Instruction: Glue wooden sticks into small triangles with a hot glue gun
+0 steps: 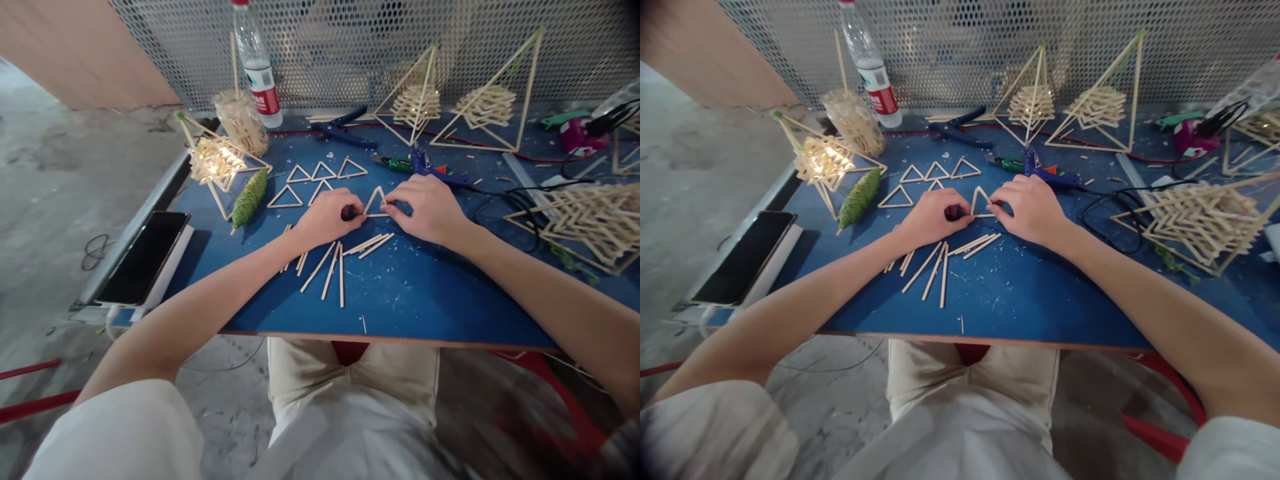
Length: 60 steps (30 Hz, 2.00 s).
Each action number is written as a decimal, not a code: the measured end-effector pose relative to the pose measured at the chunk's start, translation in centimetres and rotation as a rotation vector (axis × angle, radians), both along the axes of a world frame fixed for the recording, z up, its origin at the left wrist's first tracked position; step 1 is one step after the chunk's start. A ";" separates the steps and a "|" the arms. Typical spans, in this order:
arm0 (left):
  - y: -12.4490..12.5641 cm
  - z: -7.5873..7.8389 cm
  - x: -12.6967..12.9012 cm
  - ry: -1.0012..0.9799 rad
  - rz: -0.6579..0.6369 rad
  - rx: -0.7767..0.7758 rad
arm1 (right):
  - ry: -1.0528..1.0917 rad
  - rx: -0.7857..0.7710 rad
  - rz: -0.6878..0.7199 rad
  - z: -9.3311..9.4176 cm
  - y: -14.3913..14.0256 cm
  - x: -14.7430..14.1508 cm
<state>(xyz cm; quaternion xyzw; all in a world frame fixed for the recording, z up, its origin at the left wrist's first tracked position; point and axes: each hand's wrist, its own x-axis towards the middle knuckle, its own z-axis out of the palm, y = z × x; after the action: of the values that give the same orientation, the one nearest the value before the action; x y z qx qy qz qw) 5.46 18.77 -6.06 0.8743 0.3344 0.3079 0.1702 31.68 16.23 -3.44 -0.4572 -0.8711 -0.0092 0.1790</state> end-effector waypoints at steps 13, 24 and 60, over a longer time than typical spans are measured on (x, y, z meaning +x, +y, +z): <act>0.1 0.1 -0.3 -0.001 0.046 -0.012 | -0.092 -0.045 0.026 0.5 0.5 1.2; 0.6 -0.3 -0.6 0.014 0.055 -0.020 | -0.042 -0.242 0.158 1.8 1.4 2.7; 0.8 0.0 -0.8 0.072 0.017 -0.099 | 0.020 -0.428 0.068 1.8 1.7 2.6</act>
<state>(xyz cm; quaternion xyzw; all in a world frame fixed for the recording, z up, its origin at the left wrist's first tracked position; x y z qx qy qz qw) 4.69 19.55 -6.09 0.8724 0.3628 0.2606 0.1985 34.31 17.94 -1.64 -0.4551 -0.8664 0.1864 0.0867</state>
